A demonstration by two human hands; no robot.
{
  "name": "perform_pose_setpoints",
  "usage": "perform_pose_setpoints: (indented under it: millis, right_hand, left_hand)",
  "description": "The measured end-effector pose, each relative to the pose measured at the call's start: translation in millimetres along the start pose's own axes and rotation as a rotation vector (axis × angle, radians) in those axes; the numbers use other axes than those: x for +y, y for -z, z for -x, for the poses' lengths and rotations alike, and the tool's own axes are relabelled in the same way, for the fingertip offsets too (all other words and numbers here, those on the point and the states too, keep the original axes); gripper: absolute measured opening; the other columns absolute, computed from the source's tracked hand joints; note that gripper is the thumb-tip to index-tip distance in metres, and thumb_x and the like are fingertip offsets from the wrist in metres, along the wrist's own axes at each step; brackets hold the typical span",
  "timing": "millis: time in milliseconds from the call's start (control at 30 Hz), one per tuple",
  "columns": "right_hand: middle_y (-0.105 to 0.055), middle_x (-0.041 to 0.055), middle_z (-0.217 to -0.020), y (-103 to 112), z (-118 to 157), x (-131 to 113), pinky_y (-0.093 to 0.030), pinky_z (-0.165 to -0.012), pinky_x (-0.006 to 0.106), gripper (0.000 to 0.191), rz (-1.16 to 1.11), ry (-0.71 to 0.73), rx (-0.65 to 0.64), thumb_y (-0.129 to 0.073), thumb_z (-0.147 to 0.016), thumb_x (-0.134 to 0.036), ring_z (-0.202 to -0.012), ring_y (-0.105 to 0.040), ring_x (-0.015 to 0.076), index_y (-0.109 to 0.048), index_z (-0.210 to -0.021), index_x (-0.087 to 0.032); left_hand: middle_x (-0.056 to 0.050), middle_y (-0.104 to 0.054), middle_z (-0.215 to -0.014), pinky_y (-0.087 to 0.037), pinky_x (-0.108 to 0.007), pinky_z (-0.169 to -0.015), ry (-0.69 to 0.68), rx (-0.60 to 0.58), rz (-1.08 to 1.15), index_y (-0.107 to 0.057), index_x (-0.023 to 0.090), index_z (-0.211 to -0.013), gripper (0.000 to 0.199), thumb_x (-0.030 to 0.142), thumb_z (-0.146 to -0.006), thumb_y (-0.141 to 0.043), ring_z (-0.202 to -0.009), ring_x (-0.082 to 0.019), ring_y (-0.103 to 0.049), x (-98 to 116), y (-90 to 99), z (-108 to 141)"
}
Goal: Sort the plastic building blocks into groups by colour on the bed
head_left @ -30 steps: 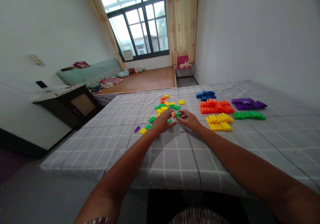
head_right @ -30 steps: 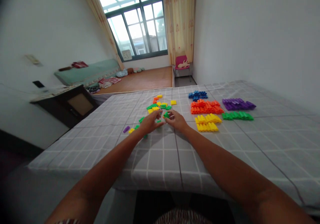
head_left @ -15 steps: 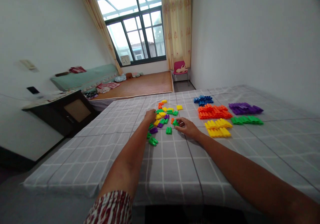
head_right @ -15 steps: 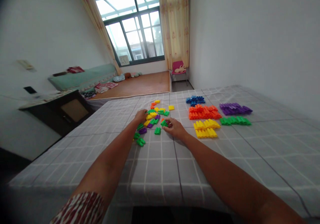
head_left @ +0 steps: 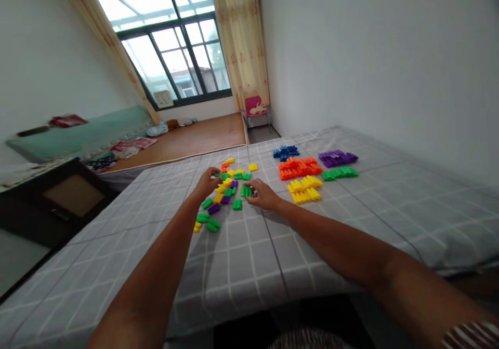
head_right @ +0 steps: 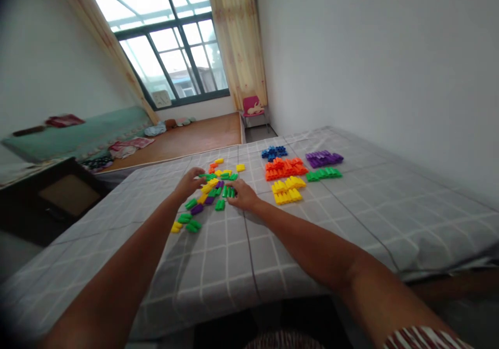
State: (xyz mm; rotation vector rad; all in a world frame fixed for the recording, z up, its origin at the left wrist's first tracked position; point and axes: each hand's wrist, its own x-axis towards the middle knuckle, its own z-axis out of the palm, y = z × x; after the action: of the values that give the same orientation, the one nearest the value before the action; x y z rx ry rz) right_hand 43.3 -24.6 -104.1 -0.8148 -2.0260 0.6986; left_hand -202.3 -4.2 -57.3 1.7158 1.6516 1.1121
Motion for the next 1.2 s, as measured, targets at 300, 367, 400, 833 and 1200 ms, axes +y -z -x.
perform_pose_setpoints:
  millis: [300, 367, 400, 833, 1200]
  right_hand:
    - [-0.068, 0.0059, -0.104, 189, 23, 26, -0.053, -0.078, 0.030, 0.039, 0.192, -0.059, 0.024, -0.072, -0.070, -0.027, -0.088, -0.064, 0.0171, -0.066, -0.108, -0.019]
    - [-0.068, 0.0062, -0.103, 240, 46, 52, -0.054, -0.074, 0.029, 0.036, 0.297, -0.144, 0.060, -0.073, -0.069, -0.027, -0.083, -0.065, 0.0169, -0.068, -0.104, -0.019]
    - [-0.068, 0.0065, -0.100, 261, 57, 65, -0.053, -0.074, 0.029, 0.035, 0.365, -0.186, 0.095, -0.074, -0.067, -0.027, -0.082, -0.065, 0.0171, -0.069, -0.101, -0.018]
    - [-0.069, 0.0042, -0.093, 306, 114, 96, -0.049, -0.066, 0.027, 0.041, 0.294, -0.221, -0.070, -0.074, -0.063, -0.036, -0.072, -0.061, 0.0164, -0.072, -0.101, -0.020]
    - [-0.071, 0.0019, -0.083, 290, 117, 88, -0.044, -0.062, 0.026, 0.031, 0.341, -0.209, -0.089, -0.076, -0.063, -0.035, -0.066, -0.061, 0.0164, -0.074, -0.091, -0.021]
  left_hand:
    - [-0.001, -0.062, -0.078, -0.049, -0.027, -0.064, -0.380, -0.176, -0.121, -0.058, 0.017, -0.090, 0.030, 0.034, -0.069, -0.071, -0.068, -0.013, -0.059, 108, -93.5, 4]
    - [-0.001, -0.063, -0.083, -0.049, -0.027, -0.068, -0.458, -0.219, -0.164, -0.058, 0.017, -0.093, 0.031, 0.029, -0.068, -0.072, -0.071, -0.013, -0.058, 122, -120.6, 5]
    - [-0.002, -0.063, -0.084, -0.049, -0.027, -0.069, -0.479, -0.246, -0.177, -0.058, 0.017, -0.095, 0.031, 0.027, -0.069, -0.071, -0.072, -0.013, -0.058, 128, -134.3, 6]
    - [-0.007, -0.066, -0.117, -0.045, -0.036, -0.101, -0.612, -0.375, -0.363, -0.064, 0.020, -0.115, 0.042, 0.017, -0.074, -0.067, -0.112, -0.022, -0.059, 190, -264.2, 5]
    - [-0.008, -0.069, -0.106, -0.051, -0.034, -0.090, -0.541, -0.449, -0.377, -0.064, 0.016, -0.111, 0.038, 0.016, -0.073, -0.068, -0.098, -0.021, -0.064, 192, -294.4, 6]
